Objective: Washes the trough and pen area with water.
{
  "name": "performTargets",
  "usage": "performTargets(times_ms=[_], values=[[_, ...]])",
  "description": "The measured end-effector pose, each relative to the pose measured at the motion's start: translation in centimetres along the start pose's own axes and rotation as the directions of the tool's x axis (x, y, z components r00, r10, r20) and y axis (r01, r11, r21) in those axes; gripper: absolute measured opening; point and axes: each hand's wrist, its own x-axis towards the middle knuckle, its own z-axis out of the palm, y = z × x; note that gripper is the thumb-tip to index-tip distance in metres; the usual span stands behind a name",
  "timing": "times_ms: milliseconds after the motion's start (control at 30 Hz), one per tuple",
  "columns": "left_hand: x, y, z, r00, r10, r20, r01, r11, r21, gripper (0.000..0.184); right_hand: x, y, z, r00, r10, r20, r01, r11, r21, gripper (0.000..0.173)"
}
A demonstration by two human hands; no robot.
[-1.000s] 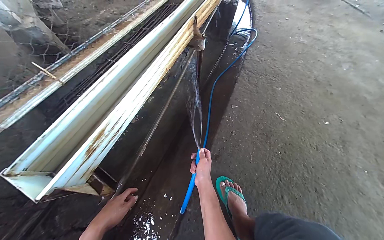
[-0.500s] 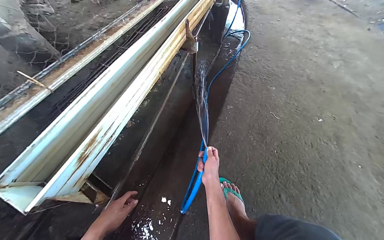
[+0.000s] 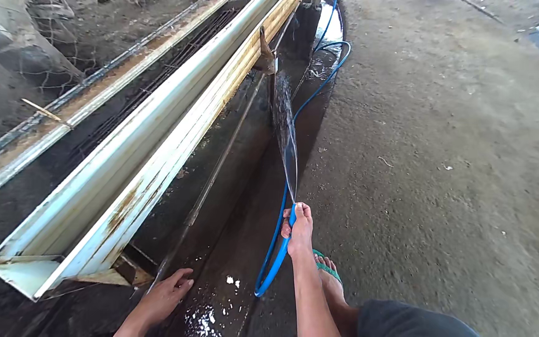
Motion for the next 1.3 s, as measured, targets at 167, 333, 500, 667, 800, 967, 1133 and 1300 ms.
performTargets(times_ms=[167, 333, 500, 667, 800, 967, 1133, 1300], values=[[0.2, -0.2, 0.1, 1.0, 0.001, -0.002, -0.001, 1.0, -0.011, 0.046, 0.0, -0.1, 0.0, 1.0, -0.015, -0.004, 0.015, 1.0, 0.011, 0.02], [0.2, -0.4, 0.0, 1.0, -0.002, -0.003, 0.002, 1.0, -0.018, 0.046, -0.1, -0.1, 0.2, 1.0, -0.018, -0.002, 0.018, 1.0, 0.01, 0.021], [0.0, -0.6, -0.1, 1.0, -0.003, -0.01, 0.003, 1.0, -0.015, 0.046, 0.0, 0.2, 0.4, 1.0, -0.019, -0.014, 0.02, 1.0, 0.017, 0.021], [-0.1, -0.8, -0.2, 1.0, -0.011, -0.01, 0.01, 1.0, -0.019, 0.046, -0.1, 0.4, 0.6, 0.999, -0.019, -0.027, 0.02, 1.0, 0.012, 0.021], [-0.2, -1.0, -0.2, 1.0, -0.007, -0.011, 0.007, 1.0, -0.019, 0.045, -0.1, 0.5, 0.6, 0.999, -0.017, -0.037, 0.017, 1.0, 0.009, 0.021], [-0.3, -1.1, -0.2, 1.0, -0.009, -0.017, 0.009, 1.0, -0.017, 0.046, -0.2, 0.5, 0.6, 0.999, -0.021, -0.038, 0.021, 1.0, 0.016, 0.021], [-0.5, -1.0, -0.2, 1.0, 0.007, -0.025, -0.007, 1.0, -0.013, 0.046, -0.3, 0.5, 0.6, 0.999, -0.025, -0.036, 0.026, 1.0, 0.013, 0.021], [-0.5, -1.0, -0.3, 1.0, -0.002, -0.014, 0.002, 1.0, -0.009, 0.046, -0.3, 0.4, 0.6, 0.999, -0.025, -0.048, 0.027, 0.999, 0.027, 0.021]])
